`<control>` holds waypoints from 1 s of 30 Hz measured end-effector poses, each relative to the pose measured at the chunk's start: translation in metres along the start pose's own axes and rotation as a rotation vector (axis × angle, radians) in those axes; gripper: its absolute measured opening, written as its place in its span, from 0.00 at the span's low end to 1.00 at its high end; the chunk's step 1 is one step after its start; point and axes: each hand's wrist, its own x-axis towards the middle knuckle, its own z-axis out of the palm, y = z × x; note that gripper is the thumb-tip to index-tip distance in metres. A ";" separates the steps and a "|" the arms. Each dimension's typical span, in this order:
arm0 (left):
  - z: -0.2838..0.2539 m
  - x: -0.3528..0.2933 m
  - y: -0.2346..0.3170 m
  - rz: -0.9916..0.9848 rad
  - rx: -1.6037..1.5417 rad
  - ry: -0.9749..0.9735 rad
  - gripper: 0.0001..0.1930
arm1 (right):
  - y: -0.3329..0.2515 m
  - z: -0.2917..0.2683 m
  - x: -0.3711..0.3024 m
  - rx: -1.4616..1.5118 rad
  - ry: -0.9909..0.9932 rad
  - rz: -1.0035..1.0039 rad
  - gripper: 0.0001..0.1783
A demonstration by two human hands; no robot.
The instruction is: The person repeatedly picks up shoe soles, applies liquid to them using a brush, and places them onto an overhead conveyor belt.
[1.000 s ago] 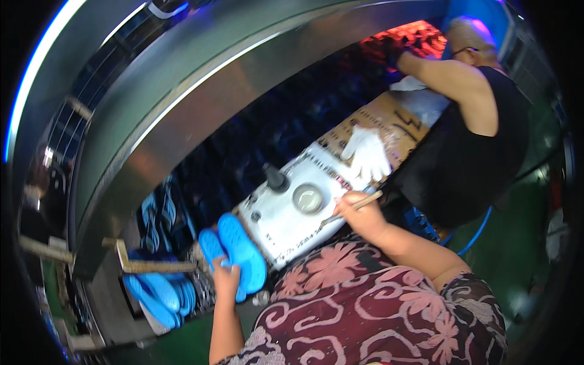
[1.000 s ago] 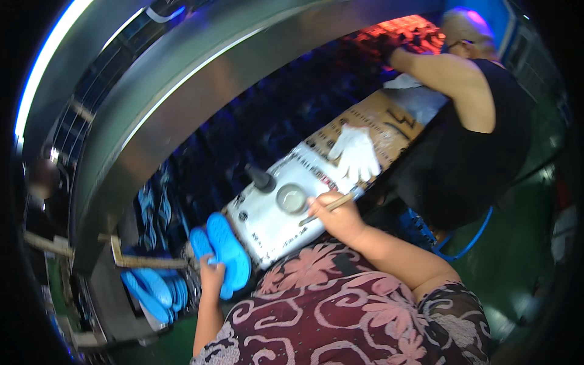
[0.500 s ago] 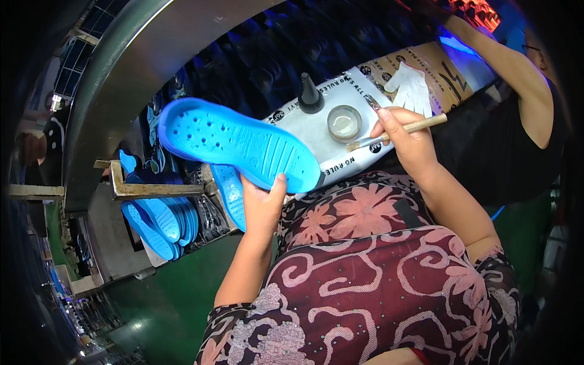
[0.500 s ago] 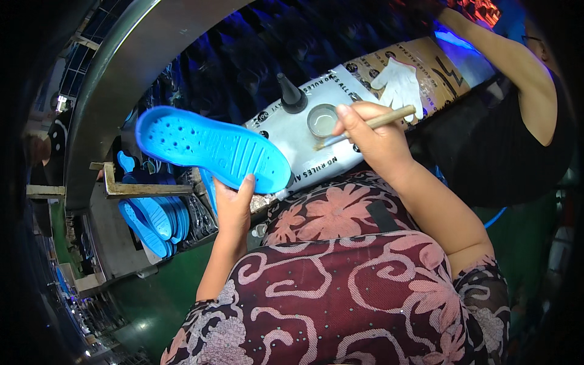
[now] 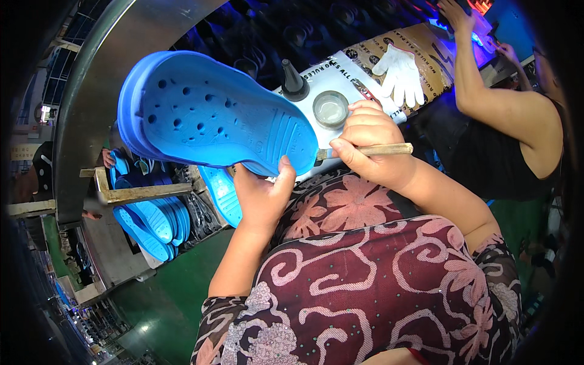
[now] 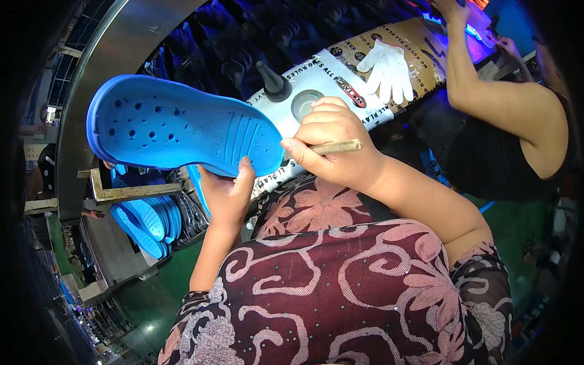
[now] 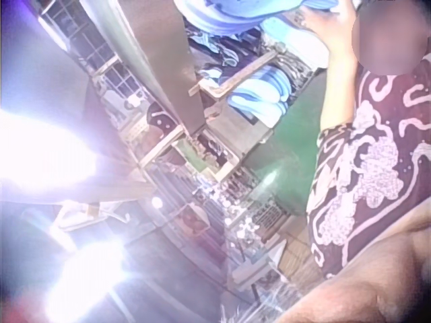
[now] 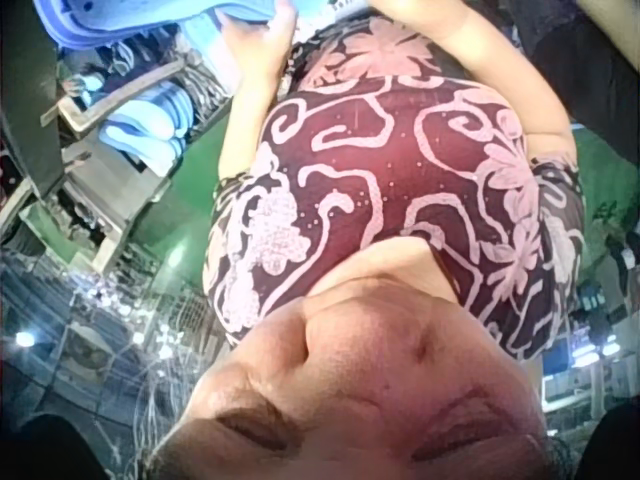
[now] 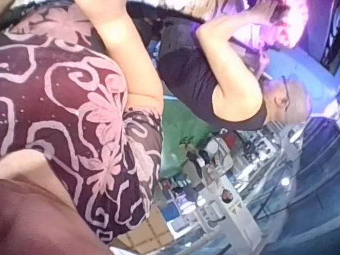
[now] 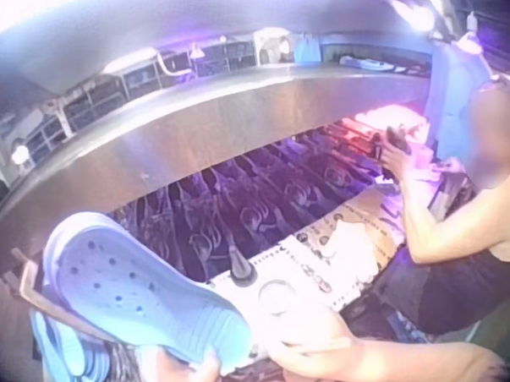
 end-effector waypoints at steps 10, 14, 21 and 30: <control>0.003 0.001 -0.004 -0.026 0.052 0.003 0.20 | 0.001 -0.002 -0.002 0.033 -0.019 -0.010 0.12; 0.001 0.003 -0.007 0.023 0.122 -0.023 0.19 | 0.009 -0.003 -0.004 -0.035 0.007 0.003 0.12; 0.004 0.001 -0.012 0.084 0.130 0.015 0.18 | 0.010 -0.008 -0.006 0.000 0.007 -0.001 0.13; 0.006 0.001 -0.017 0.166 0.084 -0.049 0.22 | 0.009 -0.009 -0.008 -0.023 -0.021 -0.029 0.12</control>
